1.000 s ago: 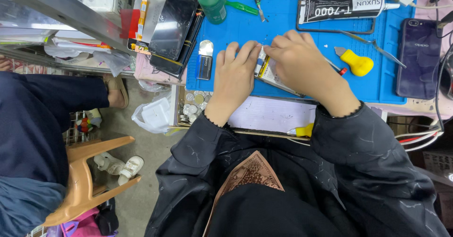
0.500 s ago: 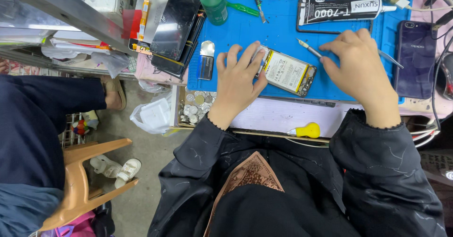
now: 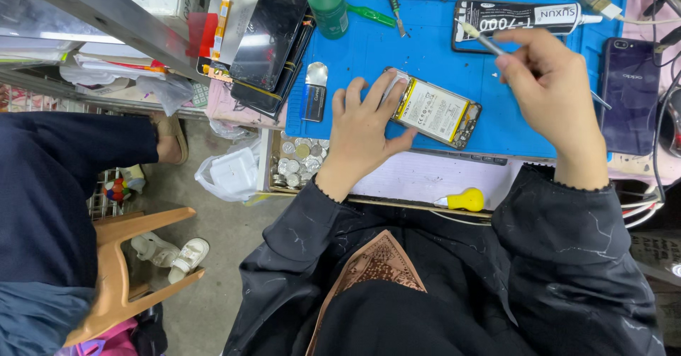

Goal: The person disassembles and repairs a mobile phone by removing the internal components, handling the motherboard and battery, and using a screwdriver to remove screws.

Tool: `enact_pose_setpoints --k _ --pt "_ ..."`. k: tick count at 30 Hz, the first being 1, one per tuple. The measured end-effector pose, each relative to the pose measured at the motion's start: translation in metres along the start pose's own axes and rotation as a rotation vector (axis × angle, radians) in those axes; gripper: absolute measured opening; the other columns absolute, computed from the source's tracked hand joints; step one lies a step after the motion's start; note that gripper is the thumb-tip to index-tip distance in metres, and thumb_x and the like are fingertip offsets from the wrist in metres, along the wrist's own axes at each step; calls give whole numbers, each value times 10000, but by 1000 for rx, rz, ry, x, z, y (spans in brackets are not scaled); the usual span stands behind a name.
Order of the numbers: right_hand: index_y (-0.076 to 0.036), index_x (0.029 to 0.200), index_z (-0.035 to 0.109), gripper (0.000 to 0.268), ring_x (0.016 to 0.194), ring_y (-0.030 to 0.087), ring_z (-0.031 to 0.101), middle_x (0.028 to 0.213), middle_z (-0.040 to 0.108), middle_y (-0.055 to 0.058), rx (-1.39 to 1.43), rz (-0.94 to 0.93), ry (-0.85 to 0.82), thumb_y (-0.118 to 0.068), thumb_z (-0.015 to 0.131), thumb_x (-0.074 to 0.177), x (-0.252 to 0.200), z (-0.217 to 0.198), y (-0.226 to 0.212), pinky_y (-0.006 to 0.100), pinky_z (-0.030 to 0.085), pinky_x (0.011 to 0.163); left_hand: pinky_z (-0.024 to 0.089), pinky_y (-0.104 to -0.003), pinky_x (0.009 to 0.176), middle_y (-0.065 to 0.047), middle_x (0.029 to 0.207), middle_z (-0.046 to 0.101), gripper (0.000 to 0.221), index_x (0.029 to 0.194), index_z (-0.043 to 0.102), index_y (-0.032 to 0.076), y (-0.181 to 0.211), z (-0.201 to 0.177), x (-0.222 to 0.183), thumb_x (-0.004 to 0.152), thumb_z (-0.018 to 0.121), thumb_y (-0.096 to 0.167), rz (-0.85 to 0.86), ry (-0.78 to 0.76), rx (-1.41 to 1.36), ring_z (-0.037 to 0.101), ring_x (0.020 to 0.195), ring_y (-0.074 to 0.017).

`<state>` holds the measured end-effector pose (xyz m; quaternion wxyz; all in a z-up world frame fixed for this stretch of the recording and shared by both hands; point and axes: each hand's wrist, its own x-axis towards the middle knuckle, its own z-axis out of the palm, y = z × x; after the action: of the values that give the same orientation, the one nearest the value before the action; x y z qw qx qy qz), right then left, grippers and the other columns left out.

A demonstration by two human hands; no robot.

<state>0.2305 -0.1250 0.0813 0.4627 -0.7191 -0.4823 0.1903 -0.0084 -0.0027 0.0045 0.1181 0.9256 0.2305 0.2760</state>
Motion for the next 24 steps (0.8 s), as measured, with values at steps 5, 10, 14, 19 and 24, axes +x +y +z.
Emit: enact_pose_setpoints --k 5,10,14,19,24 --pt "10 1077 648 136 721 55 589 901 683 43 348 5 9 52 763 1016 16 7 18 179 422 647 289 -573 1079 -88 1529 403 1069 1447 493 82 -4 -15 3 626 874 652 47 -105 -47 418 1255 -369" --pt "10 1184 695 205 824 139 665 989 709 75 801 62 3 59 746 991 42 16 31 242 506 729 318 -581 1119 -89 1571 382 1228 1539 378 99 -2 -12 5 499 945 422 53 -191 107 444 1274 -334" --pt "40 1234 718 159 789 157 654 911 689 107 1002 32 -13 -33 722 1093 58 27 39 281 538 741 342 -571 1117 -82 1590 378 1200 1549 371 111 -1 -8 3 519 956 310 44 -179 129 462 1269 -322" --pt "15 1088 693 137 904 144 689 1146 727 94 725 -43 24 -121 687 1074 70 44 47 303 612 843 347 -528 1152 -41 1596 425 933 1559 437 145 -2 -1 0 718 839 116 40 -115 249 464 1279 -270" --pt "8 1202 682 129 1059 239 762 1149 732 159 729 -34 22 -50 722 1095 65 47 49 327 650 906 335 -545 1157 -47 1566 446 809 1534 484 141 -2 3 -1 776 764 92 33 -42 172 459 1278 -287"
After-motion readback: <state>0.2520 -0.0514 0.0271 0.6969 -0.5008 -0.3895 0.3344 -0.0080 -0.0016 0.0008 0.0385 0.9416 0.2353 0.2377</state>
